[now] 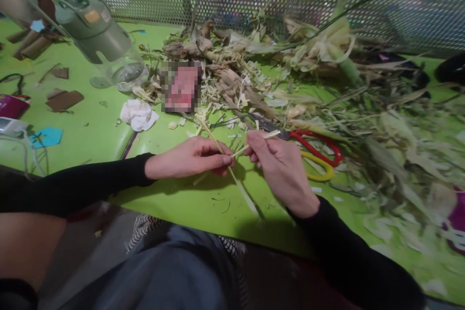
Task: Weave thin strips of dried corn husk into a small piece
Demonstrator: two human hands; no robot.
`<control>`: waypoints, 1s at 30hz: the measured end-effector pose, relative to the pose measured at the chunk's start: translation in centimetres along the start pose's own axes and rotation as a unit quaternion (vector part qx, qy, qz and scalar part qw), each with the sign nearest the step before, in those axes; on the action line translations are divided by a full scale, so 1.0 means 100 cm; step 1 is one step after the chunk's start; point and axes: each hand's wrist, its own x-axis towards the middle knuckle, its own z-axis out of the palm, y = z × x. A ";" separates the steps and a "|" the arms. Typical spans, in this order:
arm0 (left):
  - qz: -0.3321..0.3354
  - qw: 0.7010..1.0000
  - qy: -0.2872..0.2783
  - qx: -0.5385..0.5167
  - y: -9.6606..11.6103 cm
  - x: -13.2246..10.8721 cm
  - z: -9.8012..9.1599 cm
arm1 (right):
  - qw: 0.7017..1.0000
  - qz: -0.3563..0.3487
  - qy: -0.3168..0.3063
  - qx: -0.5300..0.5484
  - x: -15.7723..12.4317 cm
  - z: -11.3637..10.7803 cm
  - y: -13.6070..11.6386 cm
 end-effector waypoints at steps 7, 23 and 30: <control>-0.012 0.984 0.030 -0.175 -0.006 0.004 0.000 | 0.977 -0.040 -0.208 -0.027 -0.001 -0.003 -0.005; -0.013 0.997 -0.058 -0.050 0.009 -0.010 -0.020 | 0.961 -0.105 -0.252 -0.042 -0.005 0.000 -0.002; -0.081 0.979 -0.041 -0.185 0.005 -0.001 -0.033 | 0.971 -0.057 -0.233 0.005 0.005 -0.003 0.011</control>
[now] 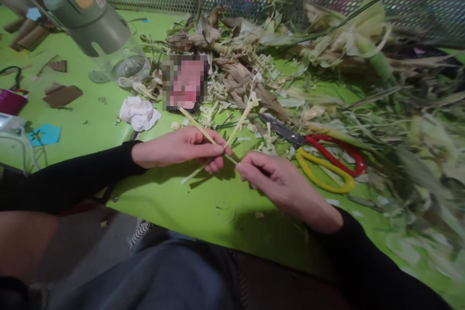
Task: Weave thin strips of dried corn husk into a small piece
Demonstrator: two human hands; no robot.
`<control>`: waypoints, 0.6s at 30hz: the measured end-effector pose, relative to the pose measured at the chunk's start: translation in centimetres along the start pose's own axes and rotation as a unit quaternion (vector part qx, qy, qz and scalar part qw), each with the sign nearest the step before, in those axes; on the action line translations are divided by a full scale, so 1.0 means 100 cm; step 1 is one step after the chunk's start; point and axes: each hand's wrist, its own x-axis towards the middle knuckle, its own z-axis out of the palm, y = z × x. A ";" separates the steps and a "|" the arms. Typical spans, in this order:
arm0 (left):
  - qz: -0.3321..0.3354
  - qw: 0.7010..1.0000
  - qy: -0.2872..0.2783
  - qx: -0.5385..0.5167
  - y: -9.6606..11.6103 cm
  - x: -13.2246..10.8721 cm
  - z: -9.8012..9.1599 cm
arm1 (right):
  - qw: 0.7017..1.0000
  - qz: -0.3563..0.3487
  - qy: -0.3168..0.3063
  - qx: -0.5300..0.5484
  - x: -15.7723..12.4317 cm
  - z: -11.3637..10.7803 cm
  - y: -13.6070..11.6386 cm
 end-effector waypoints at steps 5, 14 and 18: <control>-0.016 0.993 0.015 -0.116 -0.005 0.004 -0.003 | 0.997 0.017 0.050 -0.051 0.003 -0.006 -0.005; -0.011 0.993 -0.015 -0.113 -0.011 0.006 0.007 | 0.990 -0.007 0.120 -0.068 0.003 0.007 -0.002; -0.025 0.998 -0.040 -0.040 -0.014 0.005 0.013 | 0.993 -0.003 0.116 -0.011 0.004 0.014 -0.002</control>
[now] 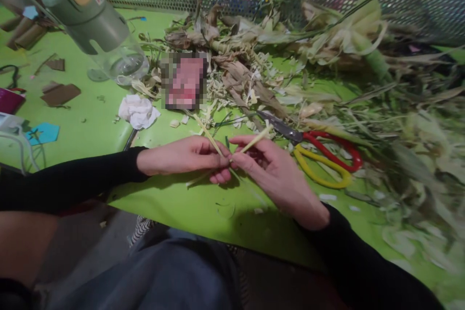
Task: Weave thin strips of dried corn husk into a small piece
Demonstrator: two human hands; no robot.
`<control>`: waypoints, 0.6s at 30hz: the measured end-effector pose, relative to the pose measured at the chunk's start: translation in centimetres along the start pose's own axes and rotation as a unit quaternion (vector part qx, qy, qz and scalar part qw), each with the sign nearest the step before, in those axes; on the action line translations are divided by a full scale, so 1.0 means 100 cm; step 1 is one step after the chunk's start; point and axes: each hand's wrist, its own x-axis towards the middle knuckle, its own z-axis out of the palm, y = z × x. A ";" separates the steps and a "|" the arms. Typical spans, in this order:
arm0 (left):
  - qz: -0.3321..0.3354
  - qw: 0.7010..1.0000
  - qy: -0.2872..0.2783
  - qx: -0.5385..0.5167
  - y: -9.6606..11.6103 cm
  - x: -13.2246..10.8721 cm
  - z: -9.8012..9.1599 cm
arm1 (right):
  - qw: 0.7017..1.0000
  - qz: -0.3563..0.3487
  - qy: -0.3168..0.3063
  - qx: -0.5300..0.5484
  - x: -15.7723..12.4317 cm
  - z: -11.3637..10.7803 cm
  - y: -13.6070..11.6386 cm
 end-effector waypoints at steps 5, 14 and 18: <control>-0.032 0.997 0.012 0.073 -0.009 0.003 0.009 | 0.999 -0.019 0.006 0.038 -0.001 0.008 -0.002; 0.018 0.986 0.040 0.160 -0.009 -0.002 0.017 | 0.989 0.034 0.026 0.138 -0.005 0.009 -0.011; 0.014 0.986 0.030 0.163 -0.015 0.000 0.018 | 0.988 0.049 0.016 0.145 -0.007 0.013 -0.015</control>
